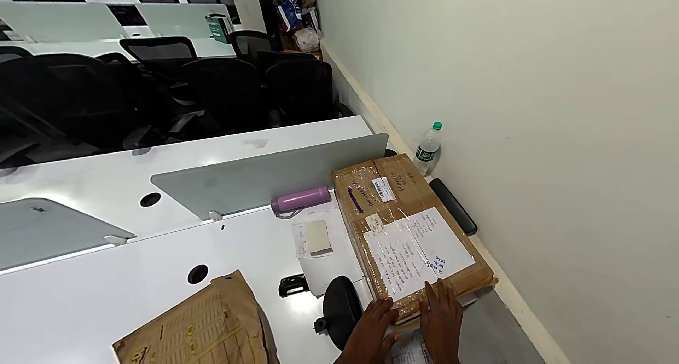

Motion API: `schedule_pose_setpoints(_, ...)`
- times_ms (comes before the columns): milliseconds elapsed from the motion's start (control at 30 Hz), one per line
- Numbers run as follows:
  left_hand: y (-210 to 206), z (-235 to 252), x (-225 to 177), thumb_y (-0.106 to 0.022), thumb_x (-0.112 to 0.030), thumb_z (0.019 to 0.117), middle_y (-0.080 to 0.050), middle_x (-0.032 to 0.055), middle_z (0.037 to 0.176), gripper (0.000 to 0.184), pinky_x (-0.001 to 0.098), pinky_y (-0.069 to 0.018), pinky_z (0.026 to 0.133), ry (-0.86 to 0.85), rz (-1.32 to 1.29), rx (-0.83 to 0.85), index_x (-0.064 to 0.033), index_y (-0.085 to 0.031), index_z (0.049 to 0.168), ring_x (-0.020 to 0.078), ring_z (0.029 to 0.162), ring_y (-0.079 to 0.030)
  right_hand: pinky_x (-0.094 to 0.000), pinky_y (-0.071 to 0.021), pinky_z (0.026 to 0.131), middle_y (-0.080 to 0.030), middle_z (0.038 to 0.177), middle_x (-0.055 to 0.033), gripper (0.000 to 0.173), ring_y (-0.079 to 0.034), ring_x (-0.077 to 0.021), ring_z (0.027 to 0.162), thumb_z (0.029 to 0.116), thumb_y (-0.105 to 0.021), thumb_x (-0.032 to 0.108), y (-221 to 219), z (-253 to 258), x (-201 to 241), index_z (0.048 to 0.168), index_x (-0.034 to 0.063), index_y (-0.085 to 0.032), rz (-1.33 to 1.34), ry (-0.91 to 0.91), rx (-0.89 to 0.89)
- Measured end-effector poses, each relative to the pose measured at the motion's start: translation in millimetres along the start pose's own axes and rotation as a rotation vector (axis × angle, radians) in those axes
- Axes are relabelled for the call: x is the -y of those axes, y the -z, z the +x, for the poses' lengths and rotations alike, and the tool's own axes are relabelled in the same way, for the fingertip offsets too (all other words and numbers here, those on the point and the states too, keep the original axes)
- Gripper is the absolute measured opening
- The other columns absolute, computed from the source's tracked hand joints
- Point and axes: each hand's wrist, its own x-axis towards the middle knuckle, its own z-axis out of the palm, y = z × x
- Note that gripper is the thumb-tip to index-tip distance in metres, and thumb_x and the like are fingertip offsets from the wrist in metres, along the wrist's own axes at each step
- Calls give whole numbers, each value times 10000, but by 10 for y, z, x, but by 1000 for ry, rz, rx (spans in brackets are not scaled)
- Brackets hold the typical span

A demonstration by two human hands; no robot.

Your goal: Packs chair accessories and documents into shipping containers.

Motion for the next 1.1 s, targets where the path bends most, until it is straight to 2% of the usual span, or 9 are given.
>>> schedule_pose_setpoints(200,57,-420,207,-512,-267,1063,-523,177,1506,405,434,-363,1200,142,-188,-251,-13,-625,1357,298,1440,-458,-665,-339,1129,-546,1467,-262,435,-488,-515,1362,994,-522,324,-74,-70,304,1301,82,-713,108,122,-22)
schedule_pose_setpoints(300,102,-675,362,-529,-186,1046,-633,161,1374,344,407,-465,1120,187,-241,-461,-2,-653,1309,239,1301,-597,-626,-404,1101,-593,1420,-233,416,-540,-473,1322,989,-519,314,-131,-147,532,1261,85,-735,194,211,-28)
schedule_pose_setpoints(400,113,-914,507,-550,-104,994,-716,155,1194,284,372,-552,998,211,-242,-709,26,-704,1195,204,1107,-696,-590,-497,1016,-629,1367,-232,345,-616,-450,1226,971,-578,210,-178,-241,776,1232,53,-742,321,281,34)
schedule_pose_setpoints(533,155,-1235,642,-548,-65,968,-740,121,1095,247,307,-575,958,325,-236,-890,23,-726,1116,143,1026,-714,-491,-589,912,-677,1266,-211,306,-698,-366,1092,947,-612,102,-326,-383,1030,1214,21,-736,477,311,177)
schedule_pose_setpoints(633,191,-1461,744,-540,-86,953,-738,143,1046,266,366,-584,906,477,-148,-1003,31,-728,1102,200,950,-718,-542,-539,985,-640,1330,-238,365,-653,-406,1178,931,-659,90,-468,-460,1134,1283,-2,-692,501,205,351)
schedule_pose_setpoints(733,275,-1718,814,-559,-110,949,-718,186,1094,288,440,-569,927,613,-84,-1160,58,-704,1133,278,1005,-703,-542,-478,1076,-560,1433,-262,462,-579,-426,1286,928,-688,92,-600,-491,1183,1373,-15,-619,471,98,489)
schedule_pose_setpoints(900,481,-2440,1037,-664,-139,950,-505,331,1425,550,585,-411,1111,1001,-54,-1363,107,-488,1409,471,1328,-495,-556,-490,1051,-569,1414,-275,437,-595,-447,1251,908,-677,61,-645,-536,1279,1336,-23,-649,484,216,387)
schedule_pose_setpoints(1033,611,-3110,1277,-779,-234,892,-401,361,1506,790,662,-337,1117,1361,-42,-1570,79,-390,1504,528,1392,-400,-477,-578,931,-629,1334,-239,385,-686,-361,1093,930,-644,67,-534,-559,1538,1306,-9,-673,547,353,330)
schedule_pose_setpoints(1100,627,-3439,1452,-784,-308,899,-379,362,1520,883,647,-344,1121,1456,-146,-1598,78,-316,1540,516,1401,-395,-408,-606,784,-677,1209,-211,371,-707,-270,863,948,-637,92,-508,-591,1743,1303,-11,-669,605,383,429)
